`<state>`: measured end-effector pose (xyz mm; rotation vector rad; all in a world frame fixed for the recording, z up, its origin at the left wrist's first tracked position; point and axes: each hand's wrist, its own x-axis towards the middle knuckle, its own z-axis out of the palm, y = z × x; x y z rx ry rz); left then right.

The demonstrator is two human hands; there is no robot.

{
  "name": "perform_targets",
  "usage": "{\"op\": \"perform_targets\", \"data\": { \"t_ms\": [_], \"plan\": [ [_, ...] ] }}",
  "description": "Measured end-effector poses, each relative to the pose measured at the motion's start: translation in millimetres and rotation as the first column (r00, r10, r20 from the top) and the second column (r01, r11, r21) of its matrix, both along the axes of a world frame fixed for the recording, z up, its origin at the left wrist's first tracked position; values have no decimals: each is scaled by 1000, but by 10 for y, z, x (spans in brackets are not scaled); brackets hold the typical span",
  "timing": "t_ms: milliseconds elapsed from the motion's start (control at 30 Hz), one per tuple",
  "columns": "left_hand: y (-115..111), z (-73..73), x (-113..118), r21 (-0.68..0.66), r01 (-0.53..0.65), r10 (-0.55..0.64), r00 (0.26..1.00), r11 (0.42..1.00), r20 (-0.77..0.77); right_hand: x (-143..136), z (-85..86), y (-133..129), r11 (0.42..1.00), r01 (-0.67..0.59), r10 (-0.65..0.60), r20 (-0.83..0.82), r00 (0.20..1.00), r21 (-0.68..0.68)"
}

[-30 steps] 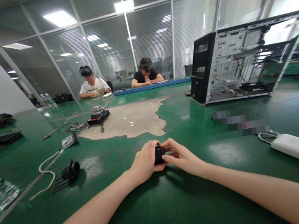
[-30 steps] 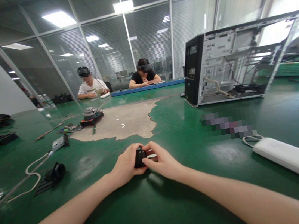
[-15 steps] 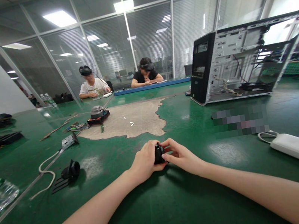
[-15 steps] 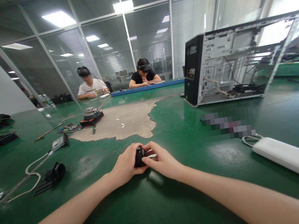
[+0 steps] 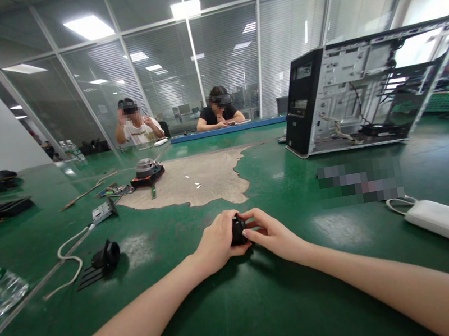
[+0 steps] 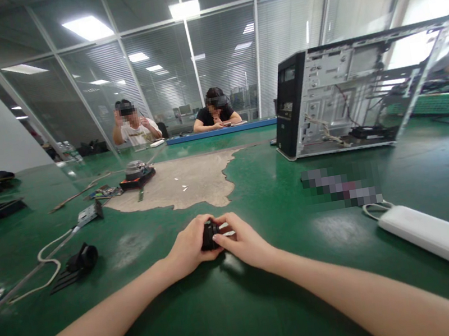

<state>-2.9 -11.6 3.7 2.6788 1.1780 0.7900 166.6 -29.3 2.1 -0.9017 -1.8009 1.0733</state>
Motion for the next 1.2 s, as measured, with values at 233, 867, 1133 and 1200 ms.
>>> {"op": "perform_targets", "data": {
  "t_ms": [233, 867, 1133, 1200],
  "plan": [
    [-5, 15, 5, -8, 6, -6, 1000, 1000, 12, 0, -15, -5, 998, 18, -17, -19, 1000, 64],
    [10, -9, 10, -13, -6, 6, 1000, 1000, 14, -8, -7, -2, 998, 29, -29, -2, 1000, 55],
    [4, 1, 3, -3, 0, 0, 1000, 1000, 2, 1, -1, -4, 1000, -28, 28, -19, 999, 5],
    [-4, 14, 3, -3, 4, -4, 1000, 1000, -1, 0, -8, -7, 999, -22, 23, -38, 999, 25]
  ]
}}
